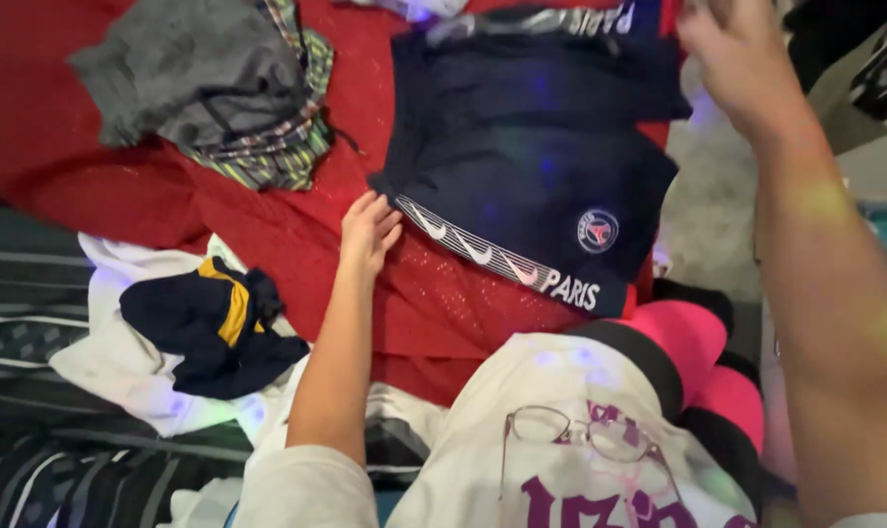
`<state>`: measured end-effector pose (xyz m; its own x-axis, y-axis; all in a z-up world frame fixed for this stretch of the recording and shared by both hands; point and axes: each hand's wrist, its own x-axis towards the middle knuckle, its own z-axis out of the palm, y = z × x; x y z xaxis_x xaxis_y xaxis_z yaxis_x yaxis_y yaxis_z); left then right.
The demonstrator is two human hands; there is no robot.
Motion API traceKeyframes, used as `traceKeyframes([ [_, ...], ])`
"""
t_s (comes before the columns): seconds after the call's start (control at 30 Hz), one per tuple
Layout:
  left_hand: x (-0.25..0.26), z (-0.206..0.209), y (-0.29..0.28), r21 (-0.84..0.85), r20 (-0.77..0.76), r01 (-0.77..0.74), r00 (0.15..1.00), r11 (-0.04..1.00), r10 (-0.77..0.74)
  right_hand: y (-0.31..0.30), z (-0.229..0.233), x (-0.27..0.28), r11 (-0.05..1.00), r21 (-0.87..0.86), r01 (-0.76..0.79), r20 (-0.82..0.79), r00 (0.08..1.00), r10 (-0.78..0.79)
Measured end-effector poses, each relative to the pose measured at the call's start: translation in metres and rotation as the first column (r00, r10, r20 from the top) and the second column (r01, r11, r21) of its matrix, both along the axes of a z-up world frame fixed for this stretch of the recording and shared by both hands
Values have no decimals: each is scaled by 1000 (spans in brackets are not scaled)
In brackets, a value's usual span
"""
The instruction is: The person folds several pieces of clothing on a red bedspread, including dark shorts and a navy-and-yellow jersey, then places each folded item into an open drawer. The person handles each garment one at a time, smoothing and folding them before storing them.
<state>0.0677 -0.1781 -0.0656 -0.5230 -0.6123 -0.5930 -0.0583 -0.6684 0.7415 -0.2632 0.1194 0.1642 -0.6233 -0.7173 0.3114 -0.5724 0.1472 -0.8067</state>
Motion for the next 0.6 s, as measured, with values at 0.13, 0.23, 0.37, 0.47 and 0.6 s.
traceKeyframes([
  [0.13,32,-38,-1,3,123,-31,992,1000,30,91,-158,12,961,206,184,131,968,-214],
  [0.23,25,-32,2,-87,182,23,983,996,-7,143,-281,45,887,440,142,204,946,-253],
  [0.37,7,-27,3,-185,261,69,965,980,-19,125,-254,125,776,624,85,175,953,-246],
  [0.47,-3,-42,-1,-249,278,86,961,965,-14,112,-244,160,665,745,40,91,983,-161],
  [0.6,-11,-53,-3,-332,331,138,944,933,-21,120,-271,173,440,889,126,-103,992,-77],
])
